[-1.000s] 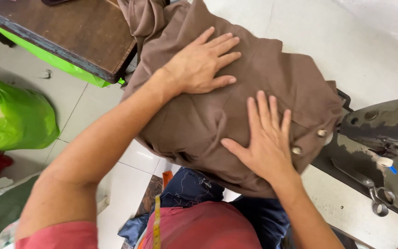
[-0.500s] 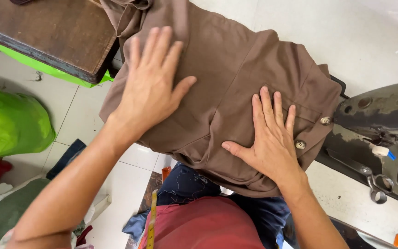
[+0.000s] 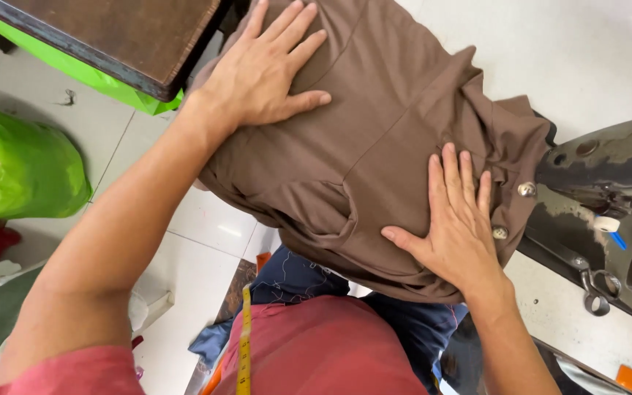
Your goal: Measuring and marking a brown garment on a sewing machine table using a measuring tape and chalk.
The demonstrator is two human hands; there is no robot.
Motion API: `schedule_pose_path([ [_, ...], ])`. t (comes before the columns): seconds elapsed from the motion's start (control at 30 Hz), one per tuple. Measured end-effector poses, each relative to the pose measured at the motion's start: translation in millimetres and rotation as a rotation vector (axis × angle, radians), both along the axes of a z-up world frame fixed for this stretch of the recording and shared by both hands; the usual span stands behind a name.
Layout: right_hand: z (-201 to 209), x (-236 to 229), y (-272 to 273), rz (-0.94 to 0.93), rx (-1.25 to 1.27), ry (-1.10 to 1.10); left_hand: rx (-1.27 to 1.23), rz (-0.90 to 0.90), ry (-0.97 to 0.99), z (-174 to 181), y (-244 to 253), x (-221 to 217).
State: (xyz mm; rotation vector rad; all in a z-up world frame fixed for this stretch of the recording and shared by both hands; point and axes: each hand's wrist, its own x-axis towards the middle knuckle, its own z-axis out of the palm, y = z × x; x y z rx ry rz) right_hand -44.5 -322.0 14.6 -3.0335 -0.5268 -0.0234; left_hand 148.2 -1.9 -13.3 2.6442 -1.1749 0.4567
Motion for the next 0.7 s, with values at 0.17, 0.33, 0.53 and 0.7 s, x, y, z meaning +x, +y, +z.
schedule_pose_path([
  [0.17, -3, -12, -9, -0.054, -0.020, -0.014, 0.057, -0.034, 0.040, -4, -13, 26],
  [0.33, 17, -20, 2, -0.119, 0.016, 0.135, 0.092, 0.047, -0.017, -6, -29, 5],
  [0.53, 85, -8, 39, -0.098, 0.264, 0.124, 0.261, 0.021, 0.183, 39, -89, -83],
  [0.7, 92, 35, 73, -0.026, 0.506, 0.141, -0.130, -0.059, -0.147, -11, -152, -141],
])
